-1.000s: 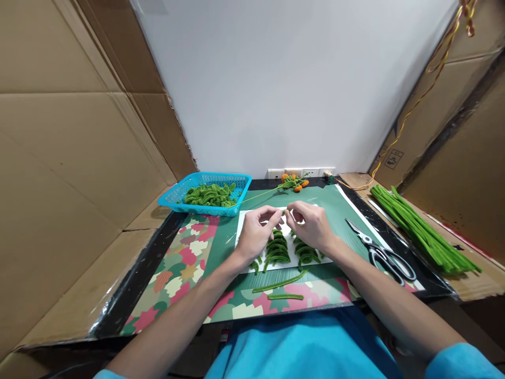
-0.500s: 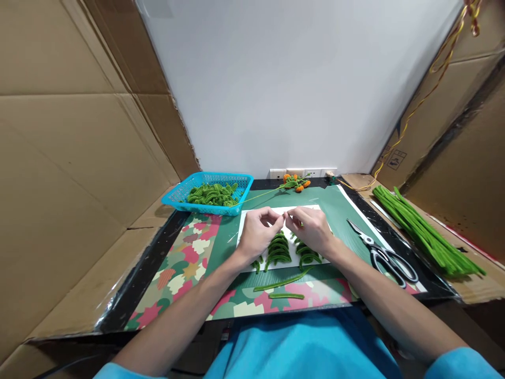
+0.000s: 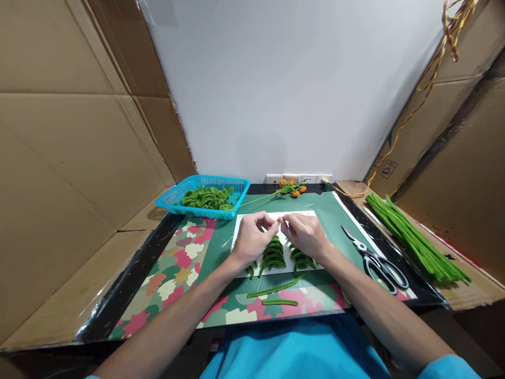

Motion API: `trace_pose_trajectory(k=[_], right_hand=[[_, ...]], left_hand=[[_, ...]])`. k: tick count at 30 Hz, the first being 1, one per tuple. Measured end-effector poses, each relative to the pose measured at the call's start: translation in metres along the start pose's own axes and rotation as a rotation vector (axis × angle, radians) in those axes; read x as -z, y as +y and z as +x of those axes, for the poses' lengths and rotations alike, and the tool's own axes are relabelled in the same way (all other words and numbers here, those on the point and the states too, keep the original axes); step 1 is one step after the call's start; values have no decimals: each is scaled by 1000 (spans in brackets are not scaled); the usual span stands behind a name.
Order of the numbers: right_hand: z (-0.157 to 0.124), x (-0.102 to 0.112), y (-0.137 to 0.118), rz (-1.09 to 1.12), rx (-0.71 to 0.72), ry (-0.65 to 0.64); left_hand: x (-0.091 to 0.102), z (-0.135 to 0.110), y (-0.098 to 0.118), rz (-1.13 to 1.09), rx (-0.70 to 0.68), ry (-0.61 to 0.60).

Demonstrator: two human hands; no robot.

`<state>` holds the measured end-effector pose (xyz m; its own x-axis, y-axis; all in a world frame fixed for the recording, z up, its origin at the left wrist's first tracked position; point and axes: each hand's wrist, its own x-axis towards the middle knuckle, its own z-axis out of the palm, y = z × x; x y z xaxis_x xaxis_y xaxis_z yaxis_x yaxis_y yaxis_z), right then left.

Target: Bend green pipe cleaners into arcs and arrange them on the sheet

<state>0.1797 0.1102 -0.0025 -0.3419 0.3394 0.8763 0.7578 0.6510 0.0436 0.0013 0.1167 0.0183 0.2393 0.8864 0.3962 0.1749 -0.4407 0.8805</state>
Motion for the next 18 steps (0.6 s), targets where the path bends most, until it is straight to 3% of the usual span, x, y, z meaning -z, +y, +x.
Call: trace_pose_trajectory(k=[4, 8, 14, 18], right_hand=[[-1, -1, -4, -55, 91, 25], [-2, -1, -4, -56, 84, 25], [-4, 7, 3, 110, -113, 9], [-6, 13, 13, 253, -343, 172]], left_hand=[[-1, -3, -2, 71, -30, -3], [-1, -4, -4, 62, -29, -29], [3, 0, -3, 100, -46, 42], [10, 6, -7, 160, -34, 98]])
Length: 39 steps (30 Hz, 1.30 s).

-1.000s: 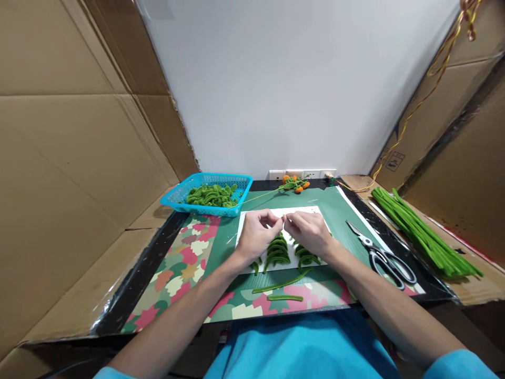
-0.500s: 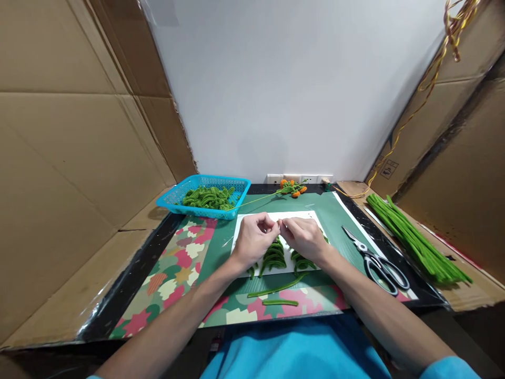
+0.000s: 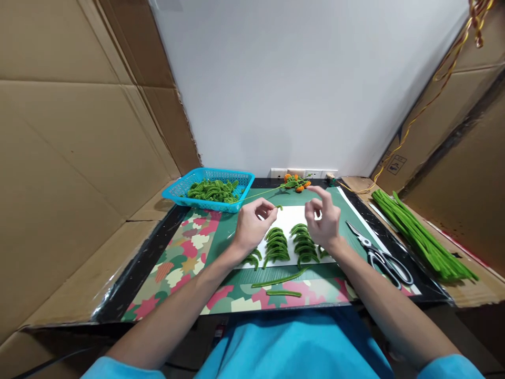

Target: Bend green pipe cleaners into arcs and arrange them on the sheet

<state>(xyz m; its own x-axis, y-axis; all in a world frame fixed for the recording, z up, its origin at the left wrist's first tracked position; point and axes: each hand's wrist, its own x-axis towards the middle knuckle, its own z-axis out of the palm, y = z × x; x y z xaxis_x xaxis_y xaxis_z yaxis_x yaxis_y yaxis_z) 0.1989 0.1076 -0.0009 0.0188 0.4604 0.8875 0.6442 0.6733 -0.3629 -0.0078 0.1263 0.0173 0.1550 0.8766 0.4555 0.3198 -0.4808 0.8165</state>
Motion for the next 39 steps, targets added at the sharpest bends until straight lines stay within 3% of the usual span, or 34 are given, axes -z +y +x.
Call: trace_pose_trajectory(k=[2, 4, 9, 13, 19, 29, 39], right_hand=[[4, 5, 5, 34, -117, 76], [10, 9, 9, 40, -200, 68], [17, 8, 2, 102, -268, -202], [11, -4, -11, 77, -200, -378], [1, -15, -12, -71, -63, -370], [6, -7, 5, -106, 207, -441], [3, -7, 3, -98, 99, -474]], left_hand=[[2, 3, -4, 19, 3, 5], [2, 4, -6, 28, 5, 2], [-1, 1, -5, 72, -17, -5], [-2, -4, 1, 133, -67, 8], [-3, -7, 2, 206, -106, 4], [2, -5, -1, 304, -209, -39], [-5, -8, -3, 367, -247, -98]])
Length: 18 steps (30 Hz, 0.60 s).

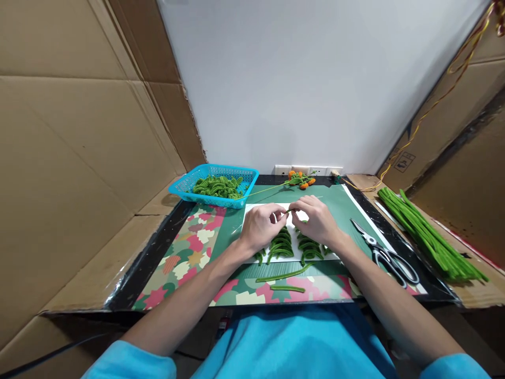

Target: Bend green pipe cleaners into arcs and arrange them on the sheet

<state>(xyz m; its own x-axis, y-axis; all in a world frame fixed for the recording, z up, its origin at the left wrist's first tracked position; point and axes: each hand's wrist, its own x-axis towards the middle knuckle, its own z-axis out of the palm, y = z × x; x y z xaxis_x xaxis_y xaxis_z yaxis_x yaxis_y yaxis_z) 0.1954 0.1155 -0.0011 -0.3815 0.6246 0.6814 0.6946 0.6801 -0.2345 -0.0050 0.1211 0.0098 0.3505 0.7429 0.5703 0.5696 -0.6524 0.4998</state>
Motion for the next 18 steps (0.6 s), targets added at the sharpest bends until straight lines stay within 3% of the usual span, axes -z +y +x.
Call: trace_pose_trajectory(k=[5, 9, 13, 18], right_hand=[[3, 2, 2, 97, -56, -24], [8, 8, 22, 159, -227, -27], [8, 15, 48, 60, -420, -219], [5, 14, 57, 60, -434, -350]], left_hand=[[2, 0, 2, 9, 19, -27], [4, 2, 2, 18, 68, -64], [4, 3, 0, 68, 108, -73], [6, 5, -1, 103, 112, -101]])
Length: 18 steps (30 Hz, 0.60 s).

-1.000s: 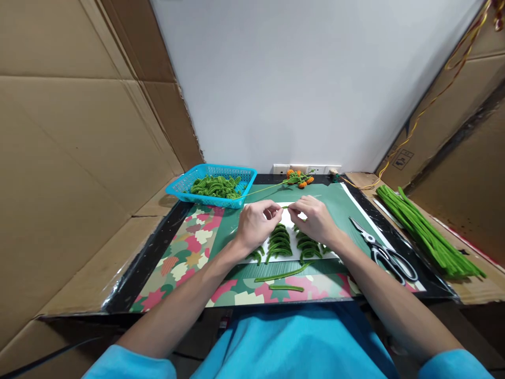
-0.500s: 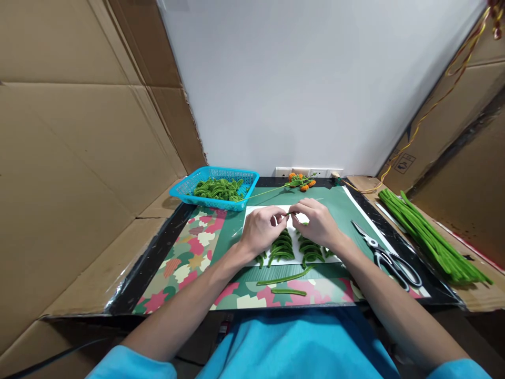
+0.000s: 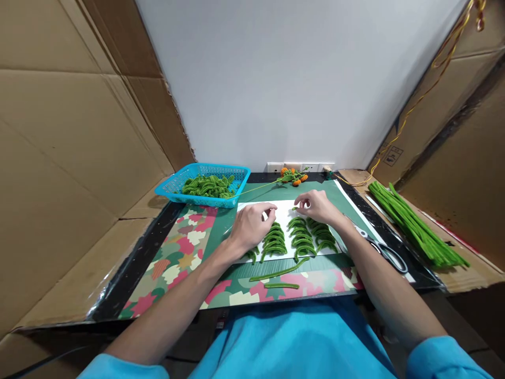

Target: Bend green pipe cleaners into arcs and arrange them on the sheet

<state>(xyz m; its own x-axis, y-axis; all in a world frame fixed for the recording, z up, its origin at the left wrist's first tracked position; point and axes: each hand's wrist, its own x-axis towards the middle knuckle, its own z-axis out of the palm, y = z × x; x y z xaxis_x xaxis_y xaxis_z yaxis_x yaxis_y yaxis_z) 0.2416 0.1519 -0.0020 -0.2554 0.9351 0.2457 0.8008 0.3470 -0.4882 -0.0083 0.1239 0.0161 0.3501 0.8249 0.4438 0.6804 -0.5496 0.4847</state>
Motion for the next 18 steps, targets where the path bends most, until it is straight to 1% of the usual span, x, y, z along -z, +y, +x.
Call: trace_pose_trajectory(k=[3, 7, 13, 18], right_hand=[[0, -4, -3, -29, 2, -40], [0, -7, -3, -48, -5, -61], [1, -4, 0, -26, 4, -110], [0, -1, -4, -24, 43, -157]], left_hand=[[3, 1, 1, 10, 1, 6], [7, 1, 3, 17, 4, 28], [5, 0, 2, 38, -44, -3], [3, -1, 0, 23, -42, -4]])
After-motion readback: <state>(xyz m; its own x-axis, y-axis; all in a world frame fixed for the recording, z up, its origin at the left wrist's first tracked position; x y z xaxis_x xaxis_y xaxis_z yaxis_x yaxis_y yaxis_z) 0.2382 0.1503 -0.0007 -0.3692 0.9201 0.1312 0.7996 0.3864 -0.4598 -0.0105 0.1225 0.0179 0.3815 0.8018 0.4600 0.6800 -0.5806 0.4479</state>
